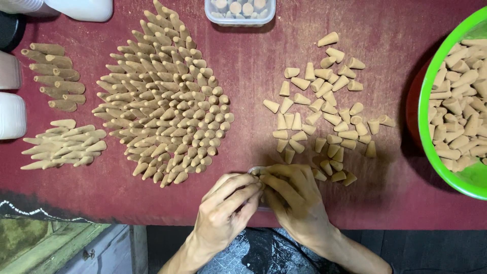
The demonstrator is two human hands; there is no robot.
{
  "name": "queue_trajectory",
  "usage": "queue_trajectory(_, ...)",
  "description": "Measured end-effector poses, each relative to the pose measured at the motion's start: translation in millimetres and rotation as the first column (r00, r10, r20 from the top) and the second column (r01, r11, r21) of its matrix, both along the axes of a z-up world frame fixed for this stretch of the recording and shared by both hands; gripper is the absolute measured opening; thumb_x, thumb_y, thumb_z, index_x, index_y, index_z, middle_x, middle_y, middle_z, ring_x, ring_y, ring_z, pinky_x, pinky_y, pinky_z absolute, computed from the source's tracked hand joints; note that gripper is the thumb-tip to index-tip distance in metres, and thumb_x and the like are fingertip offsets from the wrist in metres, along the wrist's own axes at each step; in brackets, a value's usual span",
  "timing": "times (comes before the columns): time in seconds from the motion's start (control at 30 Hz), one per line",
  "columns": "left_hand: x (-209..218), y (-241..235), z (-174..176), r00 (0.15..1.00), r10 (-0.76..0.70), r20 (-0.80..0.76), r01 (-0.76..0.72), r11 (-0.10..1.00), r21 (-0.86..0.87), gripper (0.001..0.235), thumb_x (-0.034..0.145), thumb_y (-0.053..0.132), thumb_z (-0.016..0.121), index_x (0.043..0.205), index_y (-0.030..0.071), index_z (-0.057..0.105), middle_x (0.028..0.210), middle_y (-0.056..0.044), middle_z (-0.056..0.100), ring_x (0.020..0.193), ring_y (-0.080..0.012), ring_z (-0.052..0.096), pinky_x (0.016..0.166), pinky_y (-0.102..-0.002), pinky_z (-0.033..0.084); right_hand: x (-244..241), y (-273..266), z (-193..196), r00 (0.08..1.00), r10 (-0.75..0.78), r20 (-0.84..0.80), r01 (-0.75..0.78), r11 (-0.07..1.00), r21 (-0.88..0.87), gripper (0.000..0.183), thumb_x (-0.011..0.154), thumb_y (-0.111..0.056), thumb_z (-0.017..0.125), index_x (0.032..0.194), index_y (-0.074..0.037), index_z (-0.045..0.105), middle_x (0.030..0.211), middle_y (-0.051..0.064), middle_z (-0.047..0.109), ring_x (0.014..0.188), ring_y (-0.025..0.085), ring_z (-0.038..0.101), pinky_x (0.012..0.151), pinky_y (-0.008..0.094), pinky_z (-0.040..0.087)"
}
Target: Pack incense cones into small plastic containers.
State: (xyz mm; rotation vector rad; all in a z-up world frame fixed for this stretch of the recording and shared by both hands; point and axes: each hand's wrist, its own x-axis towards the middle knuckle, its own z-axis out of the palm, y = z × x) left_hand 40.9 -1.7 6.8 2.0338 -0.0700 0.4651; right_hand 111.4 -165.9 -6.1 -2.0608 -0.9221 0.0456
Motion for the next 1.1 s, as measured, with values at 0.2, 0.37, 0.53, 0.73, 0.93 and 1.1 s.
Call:
queue_trajectory(0.2,-3,1,-10,1.0,0.024,-0.015,-0.024,0.998,0.051,0.01,0.089,-0.002,0.075,0.098,-0.006,0.071,0.101,-0.017,0.073,0.09,-0.0284,0.07,0.085,-0.037,0.061,3,-5,4,0.997,0.051,-0.061,-0.051,0.999,0.007,0.023,0.093,-0.011,0.074,0.115,-0.005,0.071,0.12,0.008,0.066,0.106,0.023,0.063,0.096,0.034,0.051)
queue_trajectory(0.37,-4,1,-13,0.999,-0.001,-0.055,0.005,0.997,0.073,0.01,0.092,0.001,0.073,0.099,-0.006,0.071,0.105,-0.016,0.072,0.094,-0.0303,0.066,0.087,-0.04,0.058,1,-8,0,0.996,0.055,-0.072,-0.056,0.998,-0.013,0.024,0.092,-0.01,0.075,0.115,-0.006,0.071,0.121,0.009,0.066,0.106,0.025,0.062,0.096,0.035,0.05)
queue_trajectory(0.53,-4,3,-9,0.997,-0.002,-0.077,0.008,0.997,0.08,0.015,0.092,0.003,0.074,0.105,-0.005,0.07,0.109,-0.016,0.07,0.099,-0.0309,0.064,0.091,-0.04,0.057,1,-8,-1,0.996,0.075,-0.047,-0.076,0.997,-0.023,0.026,0.092,-0.013,0.076,0.116,-0.006,0.071,0.122,0.011,0.065,0.107,0.026,0.061,0.096,0.036,0.051)
queue_trajectory(0.73,-7,2,-13,0.994,0.01,-0.104,-0.001,0.996,0.085,0.014,0.094,0.003,0.072,0.105,-0.004,0.068,0.111,-0.016,0.065,0.103,-0.031,0.063,0.093,-0.04,0.055,-2,-14,-7,0.996,0.083,-0.011,-0.084,0.993,-0.081,0.023,0.094,-0.018,0.074,0.115,-0.009,0.072,0.122,0.012,0.061,0.106,0.029,0.059,0.095,0.038,0.052)
queue_trajectory(0.93,-14,2,-22,0.993,0.02,-0.117,-0.001,0.987,0.161,0.022,0.094,0.006,0.073,0.113,-0.002,0.066,0.119,-0.019,0.059,0.108,-0.033,0.062,0.094,-0.045,0.055,-4,-17,-10,0.989,0.15,0.011,-0.147,0.978,-0.146,0.025,0.094,-0.015,0.072,0.117,-0.004,0.069,0.123,0.019,0.057,0.106,0.035,0.056,0.09,0.043,0.054)
queue_trajectory(1.1,-16,5,-22,0.989,0.009,-0.149,0.039,0.948,0.317,0.023,0.098,0.015,0.07,0.115,-0.001,0.069,0.127,-0.022,0.055,0.109,-0.0389,0.056,0.098,-0.048,0.053,-3,-15,-11,0.99,0.138,0.026,-0.131,0.974,-0.184,0.024,0.096,-0.017,0.07,0.117,-0.007,0.068,0.12,0.017,0.057,0.104,0.034,0.057,0.091,0.043,0.054)
